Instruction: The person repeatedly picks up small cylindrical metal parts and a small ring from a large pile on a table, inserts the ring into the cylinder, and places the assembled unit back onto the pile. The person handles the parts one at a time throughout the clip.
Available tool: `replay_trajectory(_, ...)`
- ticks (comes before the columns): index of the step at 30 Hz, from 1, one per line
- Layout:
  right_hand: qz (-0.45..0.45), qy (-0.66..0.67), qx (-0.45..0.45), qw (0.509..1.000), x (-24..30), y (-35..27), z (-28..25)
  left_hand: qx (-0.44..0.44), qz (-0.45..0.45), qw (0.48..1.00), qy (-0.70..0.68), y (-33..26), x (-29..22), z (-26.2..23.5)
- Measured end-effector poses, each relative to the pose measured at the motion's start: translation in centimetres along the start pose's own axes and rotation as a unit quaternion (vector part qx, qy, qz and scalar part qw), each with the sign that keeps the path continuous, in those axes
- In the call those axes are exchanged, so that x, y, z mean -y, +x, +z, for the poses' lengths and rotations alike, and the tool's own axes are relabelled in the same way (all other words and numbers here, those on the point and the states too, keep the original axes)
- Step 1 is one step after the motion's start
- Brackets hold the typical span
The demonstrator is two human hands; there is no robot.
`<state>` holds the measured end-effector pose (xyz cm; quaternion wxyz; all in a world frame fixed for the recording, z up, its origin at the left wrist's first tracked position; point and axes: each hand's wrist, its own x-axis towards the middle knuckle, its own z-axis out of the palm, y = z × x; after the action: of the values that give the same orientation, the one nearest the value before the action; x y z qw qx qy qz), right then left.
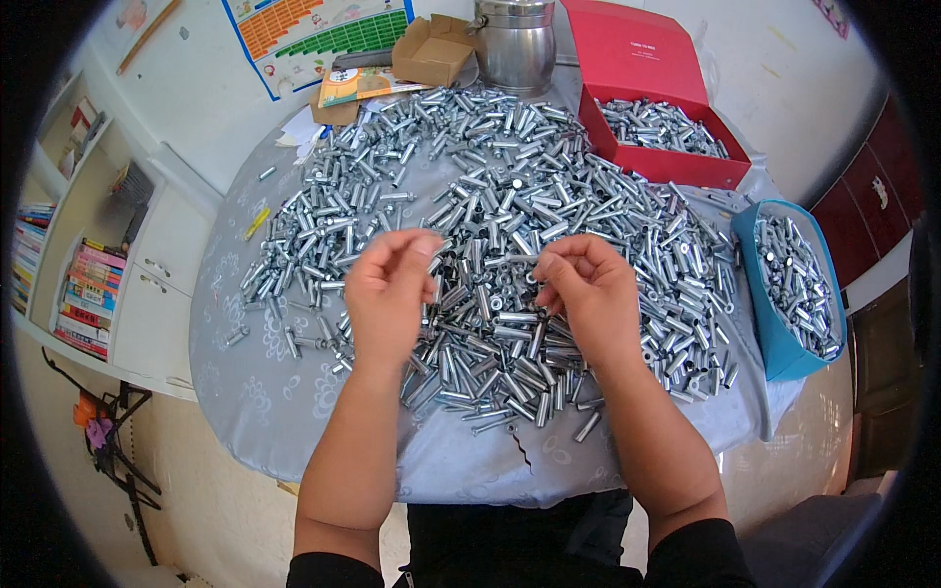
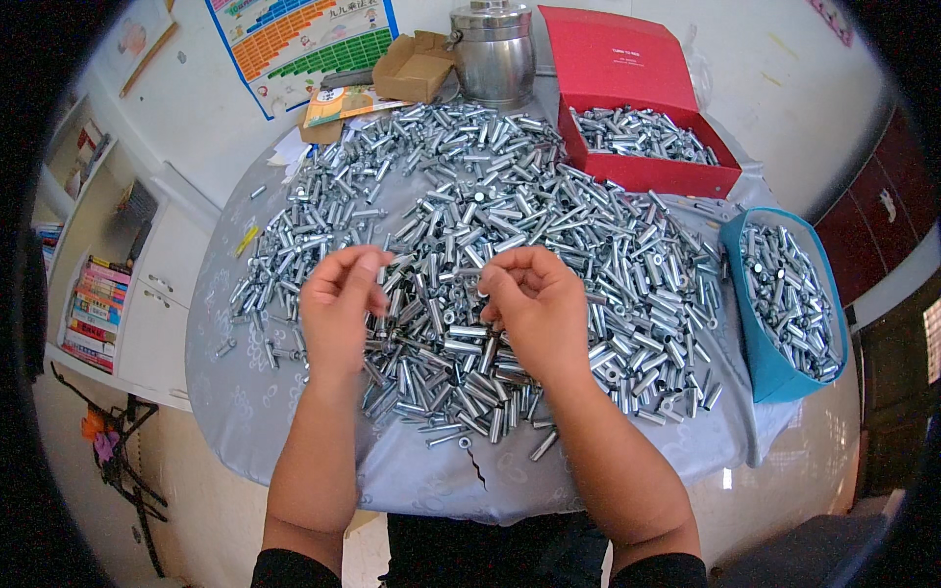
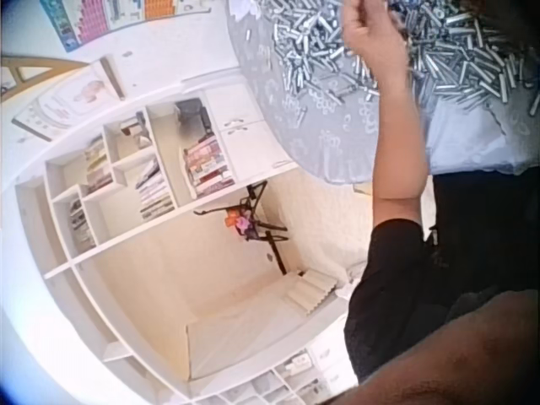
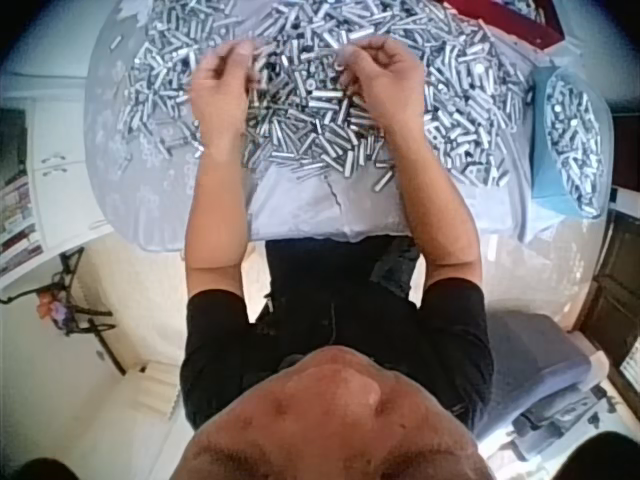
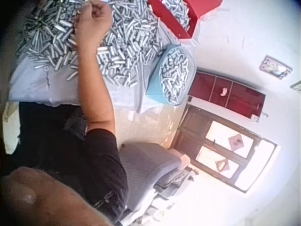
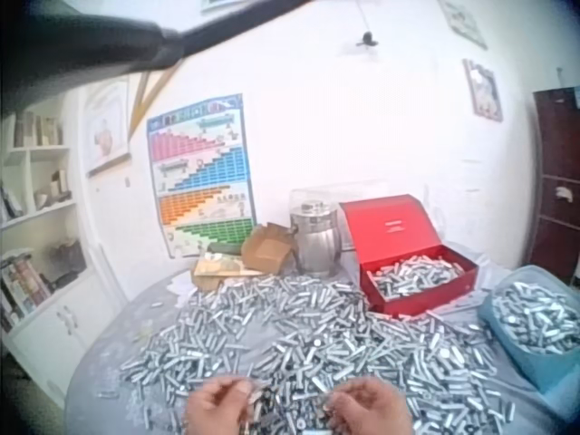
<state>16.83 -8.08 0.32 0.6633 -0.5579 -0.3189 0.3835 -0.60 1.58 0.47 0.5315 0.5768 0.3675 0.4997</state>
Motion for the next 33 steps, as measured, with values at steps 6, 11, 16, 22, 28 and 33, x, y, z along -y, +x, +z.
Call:
replay_trajectory(6, -0.137, 0.121, -0.136, 0.974, 0.4, 0.4, 0.4, -0.01, 0.045, 0.981, 0.186, 1.3, 0.3, -3.4)
replay_trajectory(11, -0.13, 0.089, -0.072, 0.985, -0.4, 0.3, 0.1, 0.107, 0.015, 0.91, 0.399, 0.7, -0.7, -3.5)
replay_trajectory(16, -0.086, 0.057, -0.06, 0.993, -0.4, 0.2, 0.1, 0.156, 0.015, 0.889, 0.43, 0.5, -0.7, -3.9)
replay_trajectory(22, -0.073, 0.045, -0.058, 0.995, -0.4, 0.0, 0.3, 0.167, -0.008, 0.915, 0.366, 0.3, -1.0, -3.2)
replay_trajectory(28, -0.035, -0.019, 0.014, 0.999, -0.2, -0.6, 0.8, 0.156, -0.024, 0.987, -0.032, -0.3, -0.4, -0.4)
replay_trajectory(33, -0.023, -0.098, 0.092, 0.991, 0.0, -0.8, 0.6, 0.184, -0.031, 0.972, -0.146, -1.1, 0.4, 1.1)
